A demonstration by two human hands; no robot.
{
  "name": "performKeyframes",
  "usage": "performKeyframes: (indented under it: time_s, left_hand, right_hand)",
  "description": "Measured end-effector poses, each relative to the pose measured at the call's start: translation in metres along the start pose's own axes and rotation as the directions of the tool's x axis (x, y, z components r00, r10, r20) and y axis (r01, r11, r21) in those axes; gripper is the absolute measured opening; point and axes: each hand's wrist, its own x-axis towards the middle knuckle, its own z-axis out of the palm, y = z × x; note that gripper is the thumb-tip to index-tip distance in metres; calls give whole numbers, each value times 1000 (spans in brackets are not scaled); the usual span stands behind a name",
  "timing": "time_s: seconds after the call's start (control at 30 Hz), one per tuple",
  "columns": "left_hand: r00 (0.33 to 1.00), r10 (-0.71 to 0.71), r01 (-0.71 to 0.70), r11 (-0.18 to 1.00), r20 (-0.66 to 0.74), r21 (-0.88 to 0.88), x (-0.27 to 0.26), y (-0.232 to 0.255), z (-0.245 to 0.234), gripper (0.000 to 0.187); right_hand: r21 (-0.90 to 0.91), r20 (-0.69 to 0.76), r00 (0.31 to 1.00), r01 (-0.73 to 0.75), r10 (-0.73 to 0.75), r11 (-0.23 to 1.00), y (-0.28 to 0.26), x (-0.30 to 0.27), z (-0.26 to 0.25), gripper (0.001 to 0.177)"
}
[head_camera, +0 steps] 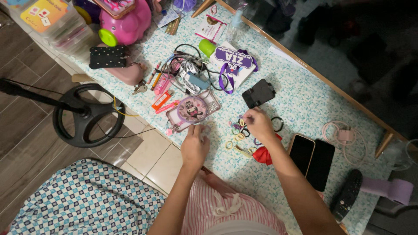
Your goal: The person folds a blue cloth and then organizes various small items including stationery and hair accessories on a tabletop.
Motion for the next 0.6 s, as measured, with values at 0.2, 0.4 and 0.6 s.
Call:
performKeyframes:
  time_s: [0.2,0.4,0.6]
  left_hand:
    - [999,-28,35,959,28,-281,7,11,6,16]
    - [930,-2,277,665,369,-694,22,13,44,27]
    - [981,-144,196,769,133,-608,22,-19,41,20]
  right_hand:
    - [62,44,980,-197,195,978,-36,-9,-36,10]
    - [316,288,958,-110,15,942,-71,-17,-35,7]
    - [335,222,956,-261,193,905,-21,5,-41,18]
